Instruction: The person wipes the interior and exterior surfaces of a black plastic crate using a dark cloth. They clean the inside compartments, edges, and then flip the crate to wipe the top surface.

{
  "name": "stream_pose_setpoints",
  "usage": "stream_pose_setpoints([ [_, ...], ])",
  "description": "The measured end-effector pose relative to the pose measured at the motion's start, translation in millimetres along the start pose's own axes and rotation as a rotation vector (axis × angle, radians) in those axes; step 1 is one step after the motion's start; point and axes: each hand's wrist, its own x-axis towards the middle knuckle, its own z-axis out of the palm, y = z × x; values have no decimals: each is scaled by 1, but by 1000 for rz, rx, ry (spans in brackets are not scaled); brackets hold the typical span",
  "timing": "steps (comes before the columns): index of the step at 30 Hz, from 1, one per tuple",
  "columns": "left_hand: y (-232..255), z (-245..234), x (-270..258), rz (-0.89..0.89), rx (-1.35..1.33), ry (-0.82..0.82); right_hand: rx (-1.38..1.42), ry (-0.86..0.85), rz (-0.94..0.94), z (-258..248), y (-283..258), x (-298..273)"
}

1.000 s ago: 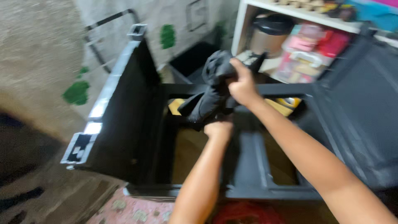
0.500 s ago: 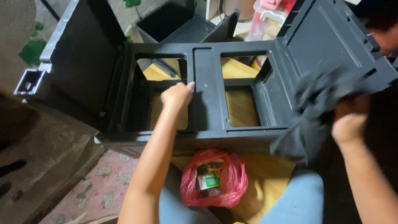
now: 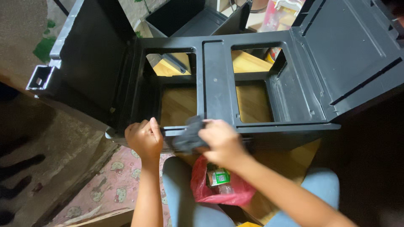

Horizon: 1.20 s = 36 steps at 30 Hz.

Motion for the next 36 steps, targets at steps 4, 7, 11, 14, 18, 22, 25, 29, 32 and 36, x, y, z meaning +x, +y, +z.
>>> stream_pose_setpoints([
  [4, -10, 7, -4, 23, -18, 13, 91, 88, -112, 46, -38, 47],
  [7, -11, 9, -3, 34, 43, 40, 308, 130, 10, 37, -28, 64],
  [11, -9, 8, -4, 49, 31, 60, 216, 237, 124, -25, 34, 90],
  [14, -5, 8, -4, 35, -5, 63, 255, 402, 26, -69, 68, 116],
  [18, -2, 4, -1, 43, -13, 93, 65, -149, 99, -89, 98, 148],
  [22, -2, 5, -2, 54, -7, 72, 105, -625, 82, -49, 99, 115],
  [25, -6, 7, -2, 42, 17, 52, 172, -694, 29, -39, 108, 90],
  [29, -8, 8, -3, 55, 14, 42, 182, -784, -34, -42, 122, 89],
  [32, -6, 7, -2, 50, 14, 28, 46, -780, -20, -42, 125, 94],
  [36, -4, 4, 0, 65, 27, 51, -131, -452, -34, -49, 126, 107],
])
